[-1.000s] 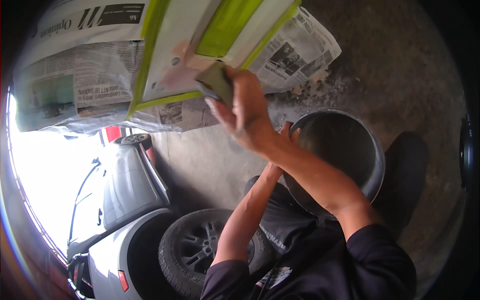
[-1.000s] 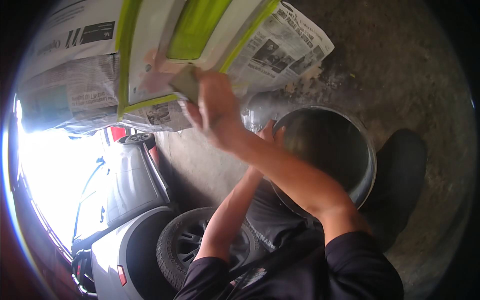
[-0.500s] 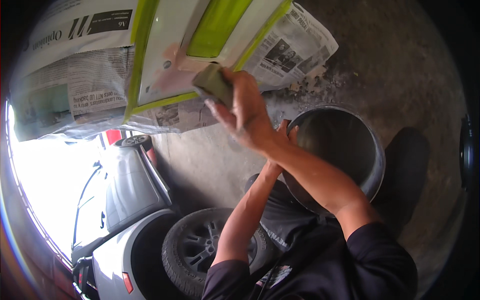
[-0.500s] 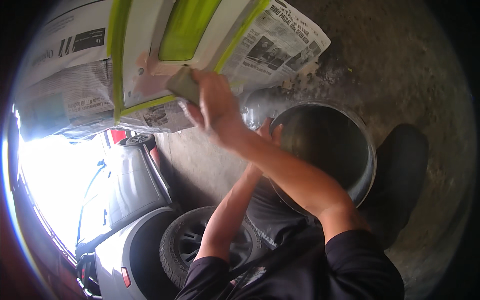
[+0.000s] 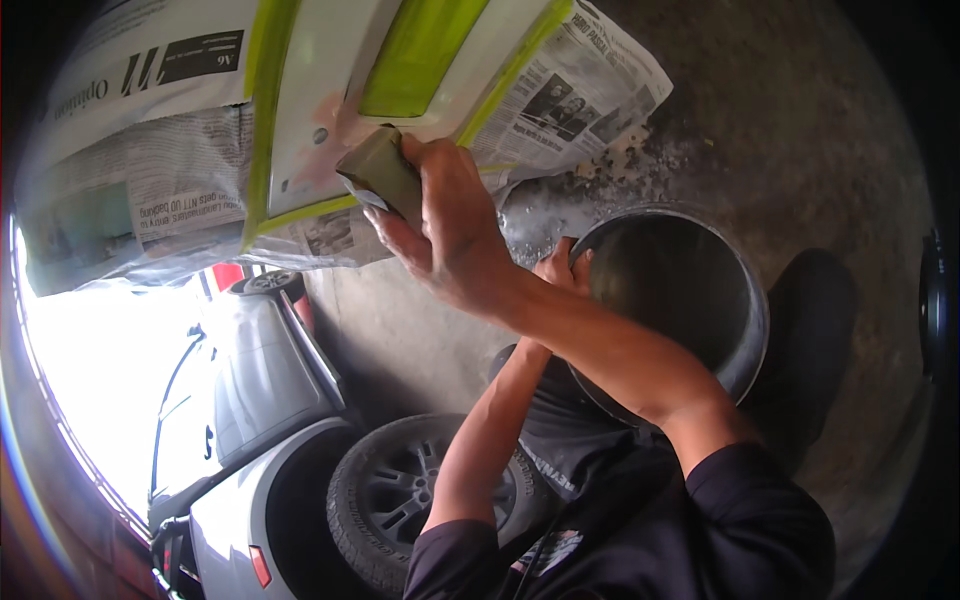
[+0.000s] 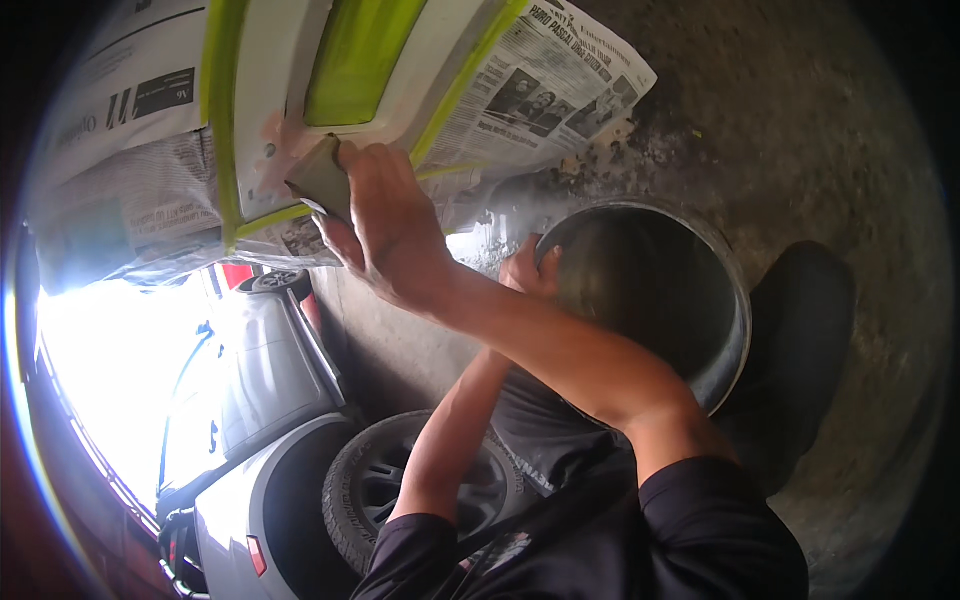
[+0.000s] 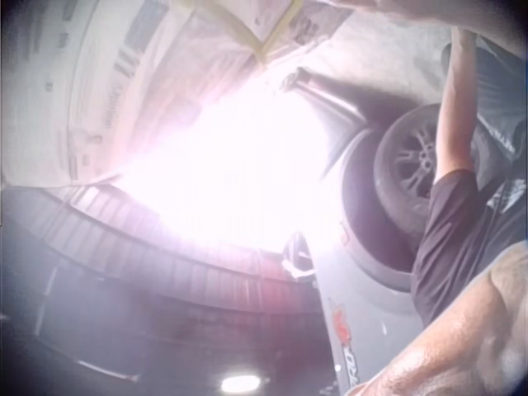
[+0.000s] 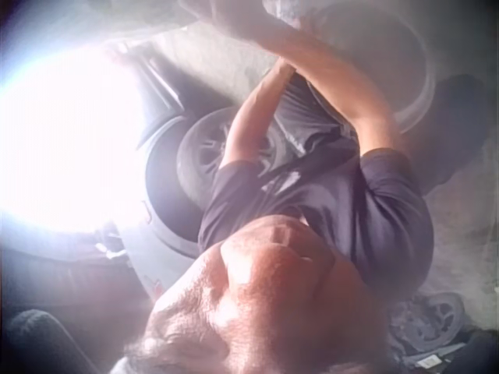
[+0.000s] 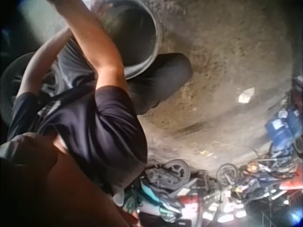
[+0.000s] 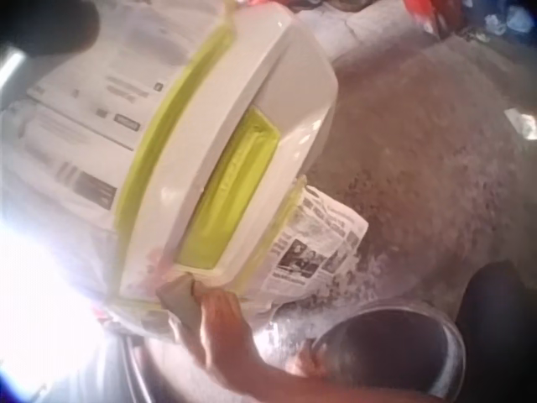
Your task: The person wet-sands a car part using a sanding block and a bucket of water. They dip the block into the water and rub the surface of the part, which is masked off with newspaper and tape.
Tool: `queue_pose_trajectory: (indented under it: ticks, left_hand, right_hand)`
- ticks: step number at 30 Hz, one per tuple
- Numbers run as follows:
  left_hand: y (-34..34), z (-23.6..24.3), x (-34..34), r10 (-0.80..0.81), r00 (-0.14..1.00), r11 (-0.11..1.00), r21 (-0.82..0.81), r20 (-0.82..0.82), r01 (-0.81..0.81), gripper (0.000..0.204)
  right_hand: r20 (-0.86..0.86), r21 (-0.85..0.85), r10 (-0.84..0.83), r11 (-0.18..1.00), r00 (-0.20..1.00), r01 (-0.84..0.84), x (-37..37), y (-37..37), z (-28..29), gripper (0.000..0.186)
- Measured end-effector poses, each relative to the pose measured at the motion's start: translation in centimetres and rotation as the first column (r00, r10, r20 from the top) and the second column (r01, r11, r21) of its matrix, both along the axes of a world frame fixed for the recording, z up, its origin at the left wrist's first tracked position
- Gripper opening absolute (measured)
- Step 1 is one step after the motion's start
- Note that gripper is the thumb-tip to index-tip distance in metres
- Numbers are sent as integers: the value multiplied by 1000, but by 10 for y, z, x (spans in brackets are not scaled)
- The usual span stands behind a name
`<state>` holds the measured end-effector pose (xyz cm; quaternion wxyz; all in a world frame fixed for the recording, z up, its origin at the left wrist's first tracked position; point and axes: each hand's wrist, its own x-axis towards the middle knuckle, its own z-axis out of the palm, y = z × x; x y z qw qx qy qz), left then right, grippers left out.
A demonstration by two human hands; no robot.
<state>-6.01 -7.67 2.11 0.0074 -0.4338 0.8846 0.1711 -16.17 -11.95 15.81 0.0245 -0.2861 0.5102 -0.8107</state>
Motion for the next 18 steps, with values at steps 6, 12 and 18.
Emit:
queue_pose_trajectory:
  ticks: [6,12,18]
  left_hand:
    - [-2,-8,4,-46,998,998,-53,-52,43,43]
    - [-1,6,-1,15,999,994,109,-31,-11,39]
    - [-1,4,-1,-21,1000,997,68,4,21,44]
  right_hand:
    - [116,151,59,986,992,-76,-2,7,-41,66]
    - [-46,39,7,999,999,-5,-2,4,-37,66]
    - [21,83,68,994,998,-69,-5,9,-31,65]
